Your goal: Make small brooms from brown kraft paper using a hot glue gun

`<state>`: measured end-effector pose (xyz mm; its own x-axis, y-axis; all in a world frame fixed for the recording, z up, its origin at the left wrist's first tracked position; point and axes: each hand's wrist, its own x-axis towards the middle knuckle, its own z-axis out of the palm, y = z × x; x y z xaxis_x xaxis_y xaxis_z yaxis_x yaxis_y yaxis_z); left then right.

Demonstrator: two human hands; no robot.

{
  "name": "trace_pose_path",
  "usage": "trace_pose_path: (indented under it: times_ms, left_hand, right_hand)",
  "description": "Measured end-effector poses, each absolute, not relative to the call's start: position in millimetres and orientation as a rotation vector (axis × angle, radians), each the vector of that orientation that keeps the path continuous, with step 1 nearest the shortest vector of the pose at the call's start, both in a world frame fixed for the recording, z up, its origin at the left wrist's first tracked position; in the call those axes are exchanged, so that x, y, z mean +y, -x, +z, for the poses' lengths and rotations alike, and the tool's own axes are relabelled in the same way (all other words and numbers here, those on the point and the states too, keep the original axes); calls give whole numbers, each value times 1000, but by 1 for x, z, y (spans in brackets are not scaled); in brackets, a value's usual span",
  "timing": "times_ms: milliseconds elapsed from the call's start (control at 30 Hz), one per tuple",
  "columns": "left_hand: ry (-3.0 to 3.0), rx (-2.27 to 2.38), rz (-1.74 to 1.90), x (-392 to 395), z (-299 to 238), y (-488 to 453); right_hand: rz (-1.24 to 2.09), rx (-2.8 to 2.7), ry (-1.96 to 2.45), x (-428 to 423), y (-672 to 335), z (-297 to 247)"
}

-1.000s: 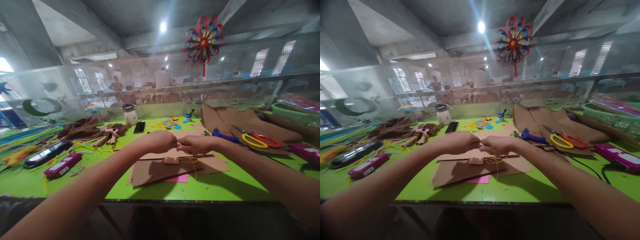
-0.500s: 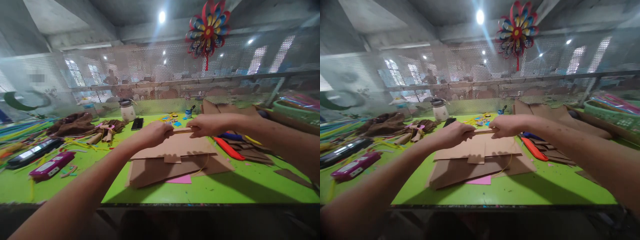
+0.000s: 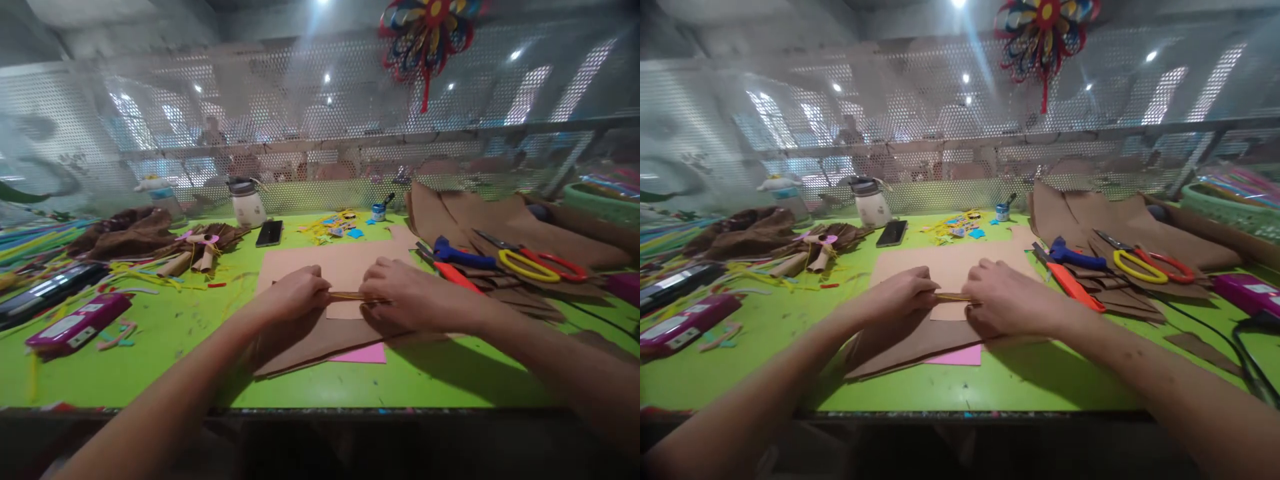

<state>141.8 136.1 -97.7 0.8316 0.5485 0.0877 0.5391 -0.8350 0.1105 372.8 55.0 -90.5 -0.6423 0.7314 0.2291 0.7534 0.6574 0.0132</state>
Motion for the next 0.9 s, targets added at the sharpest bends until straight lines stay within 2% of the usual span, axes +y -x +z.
trace_pose_path:
  times_ms: [100,233,667,900]
  left_hand:
    - [-2956,863,215,136,-105,-138]
    - [-2952,802,245,134,-106,-135]
    - [-2971,822,294,129,-109,-135]
    - [-3021,866,295,129,-111,-136]
  right_hand:
    - [-319,-2861,1043,54,-352,-100]
    - [-526,-2922,1041,60,-343,-117]
    - [-706,-3037,1080,61,-333,-116]
    - [-648,-3036,1032,65,-327,-113]
